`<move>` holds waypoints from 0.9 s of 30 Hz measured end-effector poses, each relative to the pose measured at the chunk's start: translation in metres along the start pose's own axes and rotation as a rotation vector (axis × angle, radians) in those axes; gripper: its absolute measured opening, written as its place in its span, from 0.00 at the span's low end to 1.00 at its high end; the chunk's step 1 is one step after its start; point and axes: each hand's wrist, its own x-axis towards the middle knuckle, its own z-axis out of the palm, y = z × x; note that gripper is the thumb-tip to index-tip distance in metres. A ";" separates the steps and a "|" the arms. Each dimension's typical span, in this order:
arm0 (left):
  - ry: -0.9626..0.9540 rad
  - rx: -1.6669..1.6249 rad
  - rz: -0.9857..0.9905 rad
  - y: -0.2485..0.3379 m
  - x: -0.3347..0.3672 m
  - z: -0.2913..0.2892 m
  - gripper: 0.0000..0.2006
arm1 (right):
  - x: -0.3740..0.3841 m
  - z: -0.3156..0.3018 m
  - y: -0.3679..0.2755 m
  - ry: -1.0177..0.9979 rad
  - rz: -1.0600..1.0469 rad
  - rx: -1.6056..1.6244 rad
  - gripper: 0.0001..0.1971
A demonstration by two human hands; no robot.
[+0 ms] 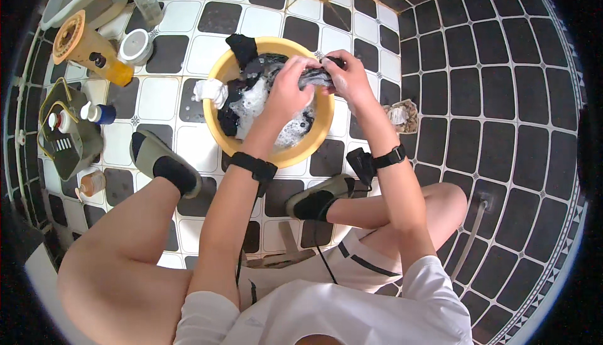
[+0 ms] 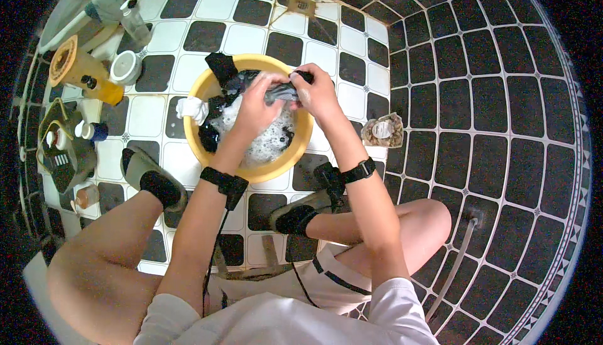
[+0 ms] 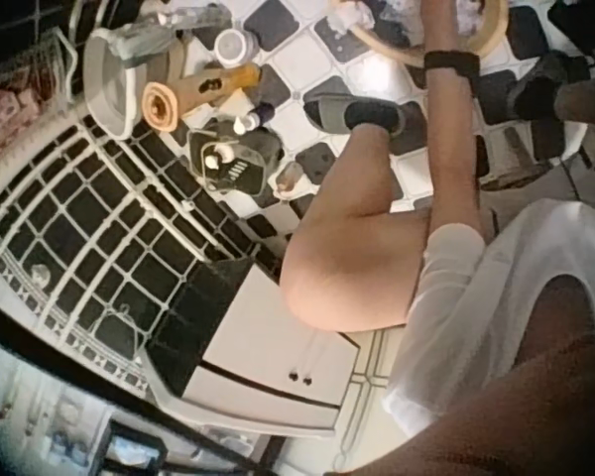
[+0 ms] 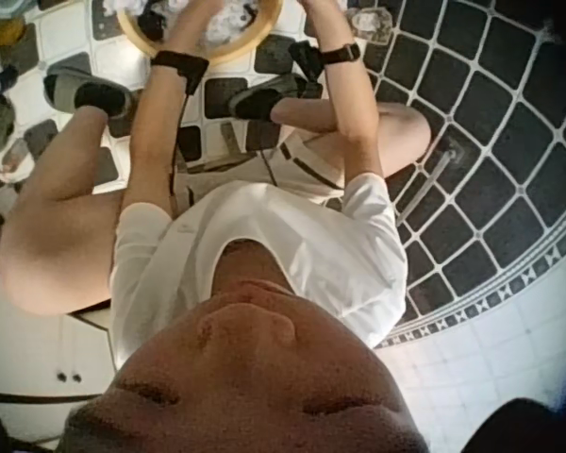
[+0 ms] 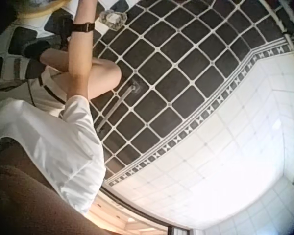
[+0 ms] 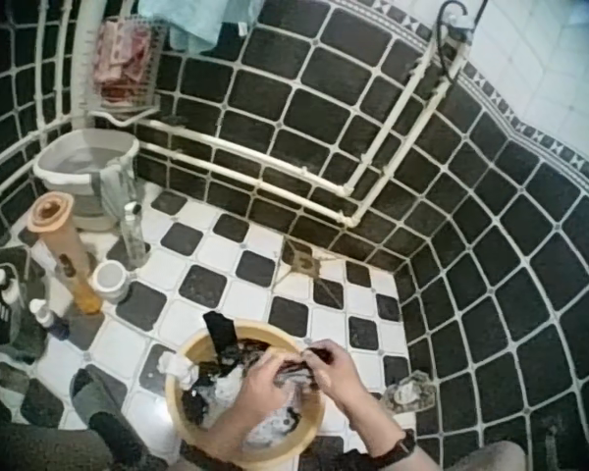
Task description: Hand wash a small piece of dark clothing in a basin with water and detergent.
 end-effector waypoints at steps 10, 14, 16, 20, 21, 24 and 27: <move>0.028 -0.784 -1.112 -0.049 -0.023 -0.009 0.48 | -0.009 -0.017 -0.025 -0.197 -0.292 -0.161 0.05; -0.080 -1.112 -1.168 -0.042 -0.040 -0.007 0.43 | -0.007 -0.020 -0.027 -0.260 -0.266 -0.115 0.03; 0.004 -1.244 -1.072 -0.041 -0.046 -0.005 0.36 | -0.005 -0.020 -0.023 -0.304 -0.266 -0.077 0.03; 0.165 -1.318 -0.961 -0.051 -0.053 -0.002 0.24 | 0.001 -0.028 -0.005 -0.286 -0.204 -0.088 0.05; 0.202 -1.203 -0.923 -0.056 -0.055 -0.002 0.24 | 0.001 -0.026 -0.001 -0.291 -0.205 -0.083 0.05; 0.328 -1.060 -0.980 -0.053 -0.053 -0.002 0.25 | 0.002 -0.031 0.014 -0.035 -0.231 -0.175 0.10; 0.450 -0.954 -1.067 -0.055 -0.047 -0.002 0.26 | 0.005 -0.028 0.036 0.181 -0.229 -0.187 0.11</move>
